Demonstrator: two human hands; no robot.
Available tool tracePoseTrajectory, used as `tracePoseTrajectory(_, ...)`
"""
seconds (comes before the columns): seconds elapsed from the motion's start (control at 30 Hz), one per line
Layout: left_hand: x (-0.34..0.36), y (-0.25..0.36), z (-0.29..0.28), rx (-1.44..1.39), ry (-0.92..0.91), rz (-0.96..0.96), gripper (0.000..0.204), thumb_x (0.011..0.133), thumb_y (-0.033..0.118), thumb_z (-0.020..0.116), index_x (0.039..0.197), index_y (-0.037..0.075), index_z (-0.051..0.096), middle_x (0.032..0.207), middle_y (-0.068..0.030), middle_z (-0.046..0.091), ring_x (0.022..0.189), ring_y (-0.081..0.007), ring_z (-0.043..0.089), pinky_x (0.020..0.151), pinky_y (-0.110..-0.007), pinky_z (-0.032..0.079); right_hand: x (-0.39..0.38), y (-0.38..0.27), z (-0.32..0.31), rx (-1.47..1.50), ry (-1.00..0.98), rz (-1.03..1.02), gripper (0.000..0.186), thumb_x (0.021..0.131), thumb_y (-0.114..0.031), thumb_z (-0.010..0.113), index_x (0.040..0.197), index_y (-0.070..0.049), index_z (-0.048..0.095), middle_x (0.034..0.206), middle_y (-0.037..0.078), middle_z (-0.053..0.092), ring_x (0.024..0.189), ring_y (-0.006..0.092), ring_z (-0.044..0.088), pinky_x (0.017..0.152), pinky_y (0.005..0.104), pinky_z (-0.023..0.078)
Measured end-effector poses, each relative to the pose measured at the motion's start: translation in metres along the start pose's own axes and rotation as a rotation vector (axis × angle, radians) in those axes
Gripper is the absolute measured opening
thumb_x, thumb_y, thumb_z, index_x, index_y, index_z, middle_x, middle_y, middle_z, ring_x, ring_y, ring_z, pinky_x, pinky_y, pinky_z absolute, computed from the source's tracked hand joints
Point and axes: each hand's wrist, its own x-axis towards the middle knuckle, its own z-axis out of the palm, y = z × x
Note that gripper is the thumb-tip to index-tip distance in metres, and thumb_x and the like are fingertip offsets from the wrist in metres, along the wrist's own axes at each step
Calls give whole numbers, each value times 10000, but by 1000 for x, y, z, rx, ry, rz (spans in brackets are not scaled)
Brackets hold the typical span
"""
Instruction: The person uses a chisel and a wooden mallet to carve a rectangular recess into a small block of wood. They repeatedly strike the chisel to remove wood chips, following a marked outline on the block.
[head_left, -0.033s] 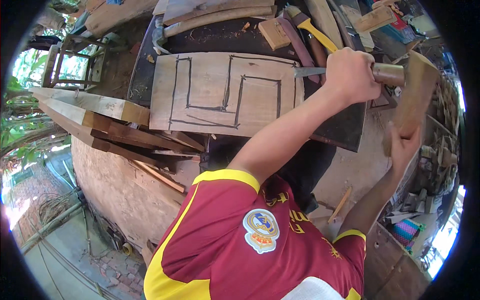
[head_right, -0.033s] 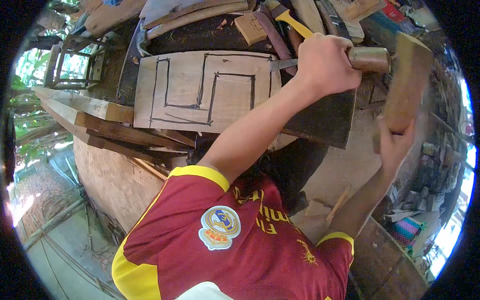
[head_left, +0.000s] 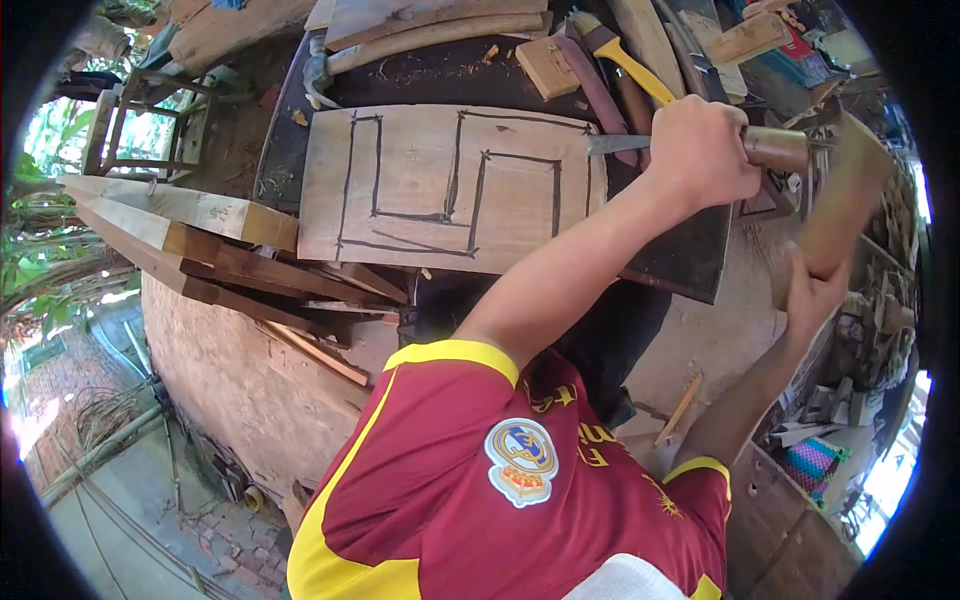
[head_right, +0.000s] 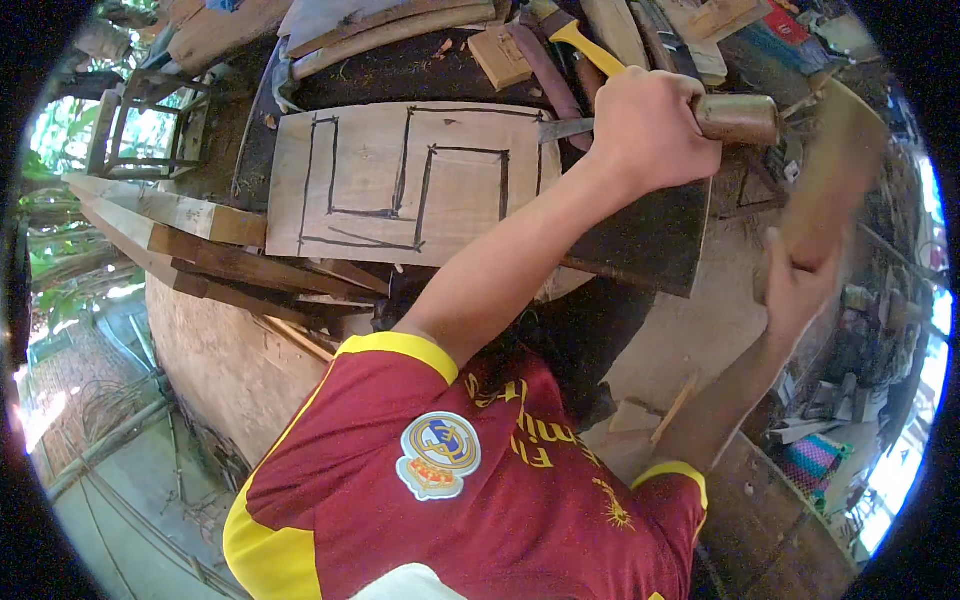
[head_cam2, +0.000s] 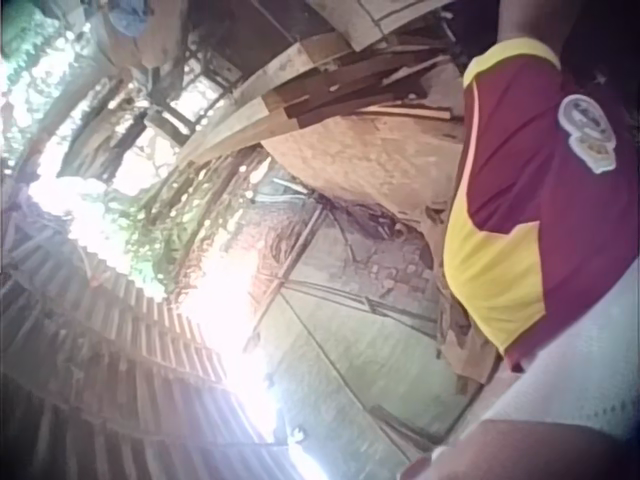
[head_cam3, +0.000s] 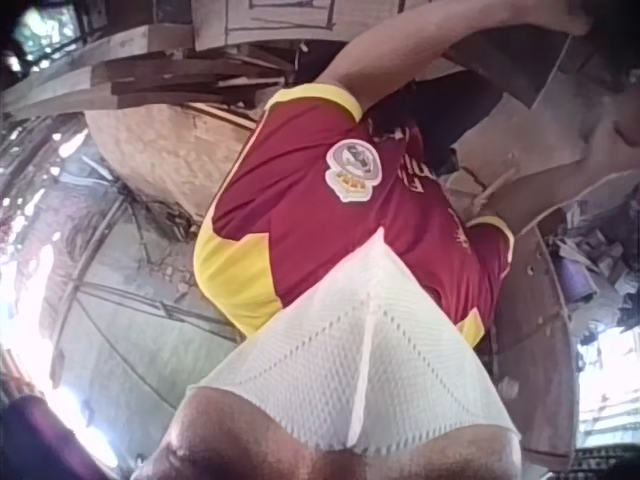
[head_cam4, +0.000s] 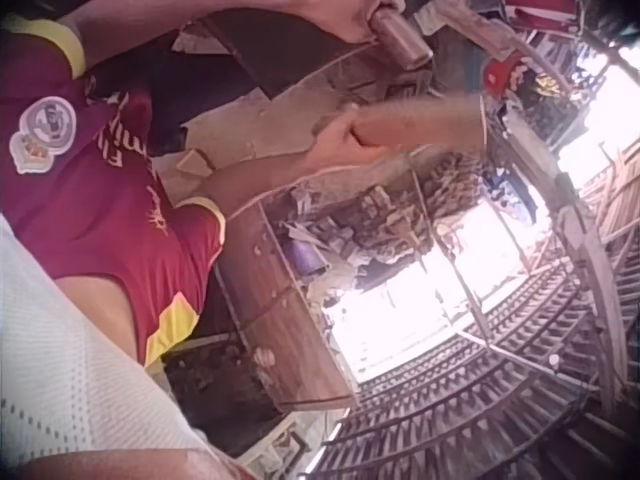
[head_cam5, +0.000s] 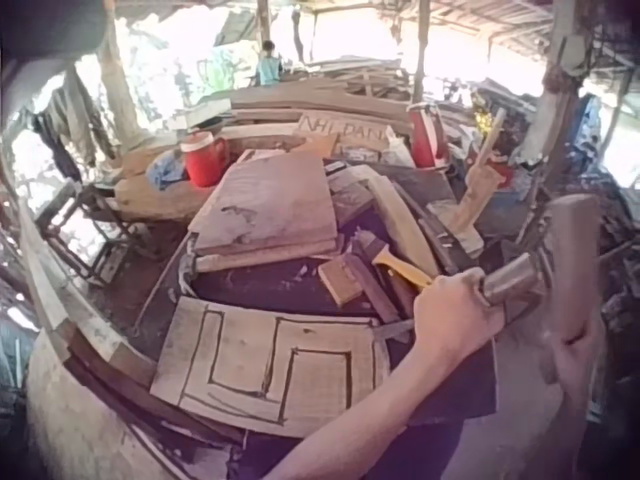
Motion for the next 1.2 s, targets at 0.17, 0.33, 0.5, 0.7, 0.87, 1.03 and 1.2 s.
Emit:
tracePoseTrajectory(0.17, 1, 3, 3, 63, -110, -7, 190, 517, 220, 656, 636, 73, 659, 625, -163, 611, 649, -332, 628, 621, -401, 515, 6, -20, 12, 773, 520, 430, 522, 701, -1, 720, 1166, -34, 483, 1128, 129, 538, 947, 239, 572, 788, 358, 502)
tracePoseTrajectory(0.33, 1, 0, 1, 75, -88, -26, 176, 526, 205, 645, 645, 76, 663, 635, -161, 616, 669, -329, 635, 637, -401, 519, -11, 4, 9, -55, -188, -85, 512, 718, -4, 708, 1181, -12, 487, 1084, 86, 556, 932, 147, 550, 768, 260, 460)
tracePoseTrajectory(0.5, 2, 5, 3, 91, -113, -16, 163, 529, 197, 637, 645, 85, 664, 630, -159, 616, 661, -327, 635, 627, -398, 521, -4, -6, 17, 637, 336, 351, 520, 704, -55, 710, 1176, 3, 498, 1074, 113, 572, 972, 190, 545, 826, 304, 444)
tracePoseTrajectory(0.7, 2, 1, 0, 89, -89, -18, 173, 535, 209, 642, 652, 83, 663, 652, -162, 622, 684, -331, 633, 639, -404, 521, -37, -17, 27, 46, -29, -132, 592, 665, -40, 709, 1205, 14, 472, 1073, 122, 573, 998, 215, 548, 853, 337, 447)
tracePoseTrajectory(0.87, 1, 2, 7, 120, -119, 11, 170, 559, 208, 646, 679, 91, 671, 640, -153, 622, 666, -325, 636, 625, -404, 521, -55, 18, 16, 35, 102, -2, 663, 596, -15, 709, 1212, 20, 468, 1063, 125, 581, 997, 227, 562, 880, 354, 437)
tracePoseTrajectory(1.03, -5, 0, 14, 137, -69, 89, 172, 550, 229, 654, 656, 94, 639, 603, -139, 603, 622, -332, 619, 593, -410, 515, -80, 24, 19, 138, 54, 102, 650, 602, 35, 710, 1204, 30, 464, 1014, 100, 570, 942, 184, 561, 825, 315, 455)
tracePoseTrajectory(1.2, 0, -3, 16, 137, -24, 91, 174, 551, 238, 654, 649, 95, 633, 599, -143, 598, 615, -340, 612, 592, -414, 514, -92, 15, 16, 126, 44, 101, 655, 606, 35, 707, 1212, 32, 456, 1026, 102, 565, 937, 191, 566, 819, 319, 462)
